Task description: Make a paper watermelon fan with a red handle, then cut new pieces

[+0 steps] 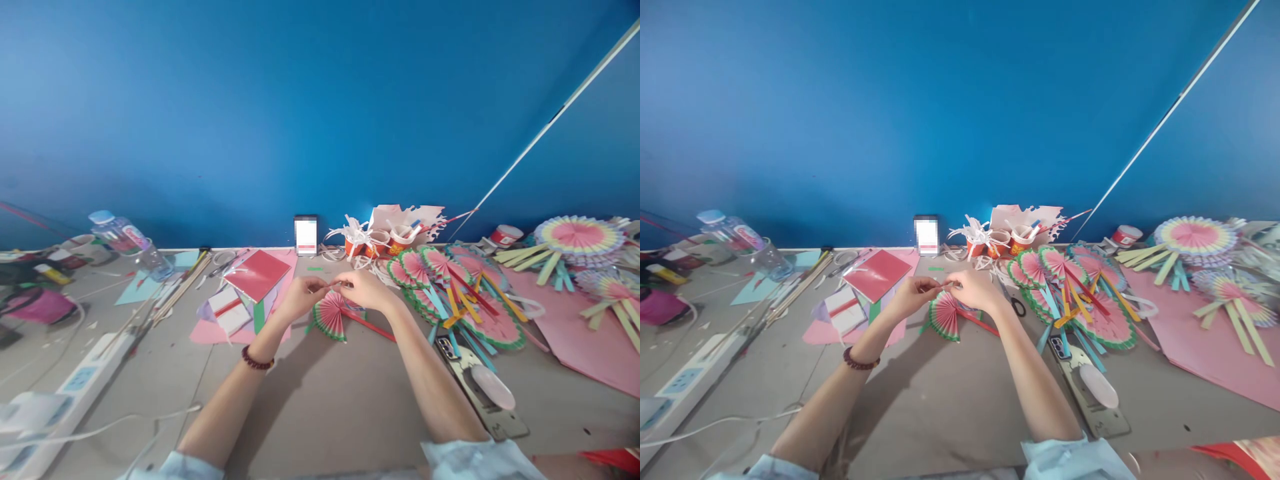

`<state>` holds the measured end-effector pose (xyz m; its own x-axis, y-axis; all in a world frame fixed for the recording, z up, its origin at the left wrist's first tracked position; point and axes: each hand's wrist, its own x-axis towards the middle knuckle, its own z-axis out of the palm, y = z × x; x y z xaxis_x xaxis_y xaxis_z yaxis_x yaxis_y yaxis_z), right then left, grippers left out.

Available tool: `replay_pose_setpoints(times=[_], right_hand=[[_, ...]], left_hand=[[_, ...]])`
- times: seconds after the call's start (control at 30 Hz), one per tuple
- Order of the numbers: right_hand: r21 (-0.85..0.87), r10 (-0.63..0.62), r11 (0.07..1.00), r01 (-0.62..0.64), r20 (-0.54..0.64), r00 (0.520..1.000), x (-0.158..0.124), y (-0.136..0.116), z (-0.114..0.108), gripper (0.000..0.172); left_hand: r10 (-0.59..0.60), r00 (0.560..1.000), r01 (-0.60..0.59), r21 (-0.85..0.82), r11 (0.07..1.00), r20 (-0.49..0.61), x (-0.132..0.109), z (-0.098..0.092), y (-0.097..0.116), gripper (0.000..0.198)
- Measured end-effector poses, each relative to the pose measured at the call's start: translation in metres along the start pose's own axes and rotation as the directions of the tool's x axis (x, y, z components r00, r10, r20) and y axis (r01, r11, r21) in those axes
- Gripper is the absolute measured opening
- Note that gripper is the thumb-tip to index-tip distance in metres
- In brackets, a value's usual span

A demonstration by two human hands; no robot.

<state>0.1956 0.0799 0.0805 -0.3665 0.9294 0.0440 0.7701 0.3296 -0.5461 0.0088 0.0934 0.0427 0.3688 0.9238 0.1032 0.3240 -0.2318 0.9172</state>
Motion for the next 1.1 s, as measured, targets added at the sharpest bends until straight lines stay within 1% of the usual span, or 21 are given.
replay_pose_setpoints(times=[0.13,0.27,0.43,0.63,0.77,0.93,1.0,1.1], right_hand=[[-0.021,-0.001,1.0,0.0,-0.021,1.0,0.001,-0.003,0.002,0.022],[-0.025,0.004,1.0,-0.005,-0.044,0.999,0.002,-0.005,0.004,0.021],[-0.029,0.014,0.999,-0.016,-0.064,0.998,0.002,-0.004,0.005,0.019],[-0.059,0.008,0.998,-0.014,-0.097,0.995,0.002,-0.005,0.007,0.015],[-0.082,-0.008,0.997,0.0,-0.109,0.994,0.001,-0.008,0.009,0.014],[-0.112,-0.101,0.99,0.083,-0.162,0.982,0.002,-0.011,0.011,0.012],[-0.107,-0.142,0.987,0.124,-0.182,0.973,0.002,-0.012,0.011,0.012],[-0.105,-0.17,0.983,0.151,-0.203,0.964,0.002,-0.013,0.012,0.014]], left_hand=[[0.032,0.999,-0.031,0.073,0.997,-0.016,-0.001,0.001,0.002,0.019],[0.073,0.995,-0.063,0.144,0.988,-0.062,-0.002,0.001,0.007,0.016],[0.077,0.994,-0.061,0.203,0.977,-0.075,-0.003,0.002,0.009,0.015],[0.072,0.994,-0.058,0.147,0.987,-0.088,-0.002,0.003,0.006,0.019],[0.087,0.992,-0.073,0.157,0.985,-0.091,-0.002,0.002,0.006,0.018],[0.122,0.986,-0.104,0.158,0.982,-0.111,-0.003,0.002,0.008,0.013],[0.12,0.985,-0.106,0.121,0.987,-0.121,-0.003,0.003,0.008,0.013],[0.075,0.987,-0.073,0.023,0.997,-0.139,-0.002,0.004,0.007,0.013]])
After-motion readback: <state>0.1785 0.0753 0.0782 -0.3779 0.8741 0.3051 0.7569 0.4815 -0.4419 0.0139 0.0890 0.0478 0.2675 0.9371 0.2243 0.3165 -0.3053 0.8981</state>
